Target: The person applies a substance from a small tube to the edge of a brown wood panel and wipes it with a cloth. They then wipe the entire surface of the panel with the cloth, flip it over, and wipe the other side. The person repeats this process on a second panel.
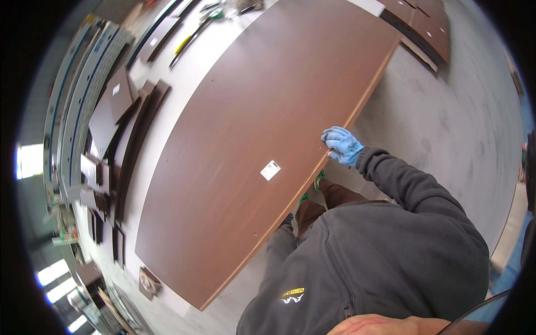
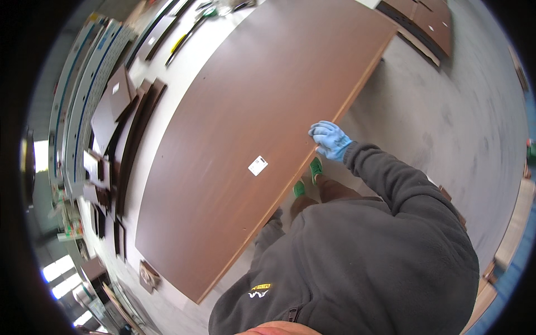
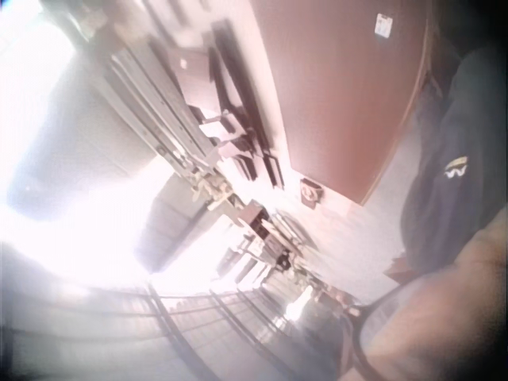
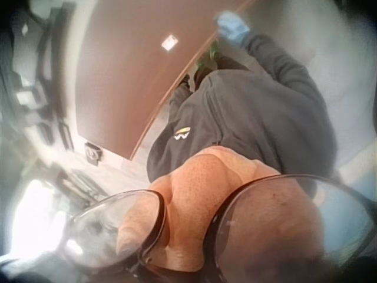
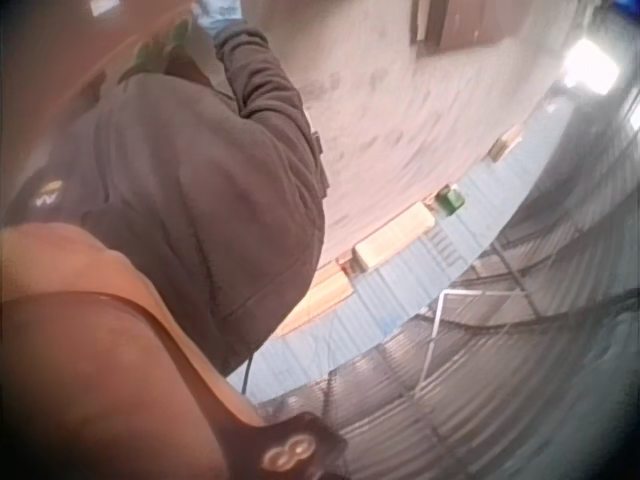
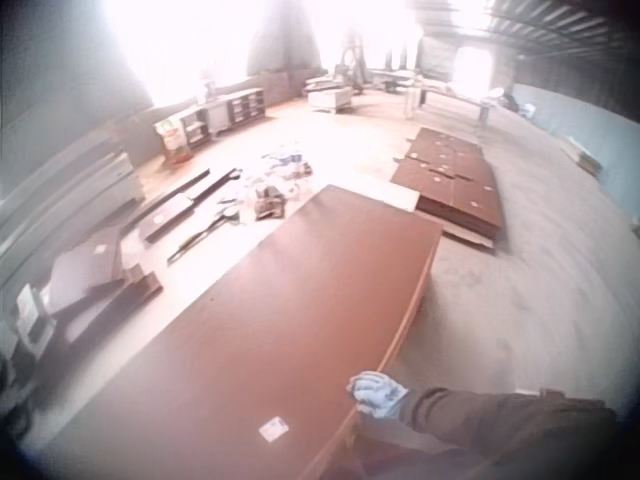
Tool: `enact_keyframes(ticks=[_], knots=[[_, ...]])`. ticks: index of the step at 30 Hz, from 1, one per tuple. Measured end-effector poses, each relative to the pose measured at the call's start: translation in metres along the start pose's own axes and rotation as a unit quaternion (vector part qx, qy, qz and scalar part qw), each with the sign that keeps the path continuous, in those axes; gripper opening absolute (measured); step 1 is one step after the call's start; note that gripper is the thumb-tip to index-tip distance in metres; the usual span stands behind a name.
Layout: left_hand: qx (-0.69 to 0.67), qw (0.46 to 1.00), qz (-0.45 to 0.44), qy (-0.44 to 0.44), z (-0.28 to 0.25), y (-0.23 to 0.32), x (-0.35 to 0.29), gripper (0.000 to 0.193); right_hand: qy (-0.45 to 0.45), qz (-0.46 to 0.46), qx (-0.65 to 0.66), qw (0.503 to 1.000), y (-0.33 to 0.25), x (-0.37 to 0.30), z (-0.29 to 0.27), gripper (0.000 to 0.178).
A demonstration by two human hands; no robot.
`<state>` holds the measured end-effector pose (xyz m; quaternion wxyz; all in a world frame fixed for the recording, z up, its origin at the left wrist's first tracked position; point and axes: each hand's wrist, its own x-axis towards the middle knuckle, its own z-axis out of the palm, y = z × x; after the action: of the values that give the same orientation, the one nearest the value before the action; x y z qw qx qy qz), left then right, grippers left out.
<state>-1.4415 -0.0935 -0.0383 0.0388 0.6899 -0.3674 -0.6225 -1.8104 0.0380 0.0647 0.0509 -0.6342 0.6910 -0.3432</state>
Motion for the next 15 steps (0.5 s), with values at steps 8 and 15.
enact_keyframes(ticks=[8,15], knots=[[0.113,0.988,0.040,-0.094,-0.005,-0.002,0.028,0.036,0.099,0.111,-0.088,0.985,-0.090,-0.062,0.031,0.037],[0.292,0.938,0.039,-0.184,-0.003,-0.011,0.041,0.034,0.166,0.295,-0.039,0.940,-0.240,-0.204,0.040,0.024]])
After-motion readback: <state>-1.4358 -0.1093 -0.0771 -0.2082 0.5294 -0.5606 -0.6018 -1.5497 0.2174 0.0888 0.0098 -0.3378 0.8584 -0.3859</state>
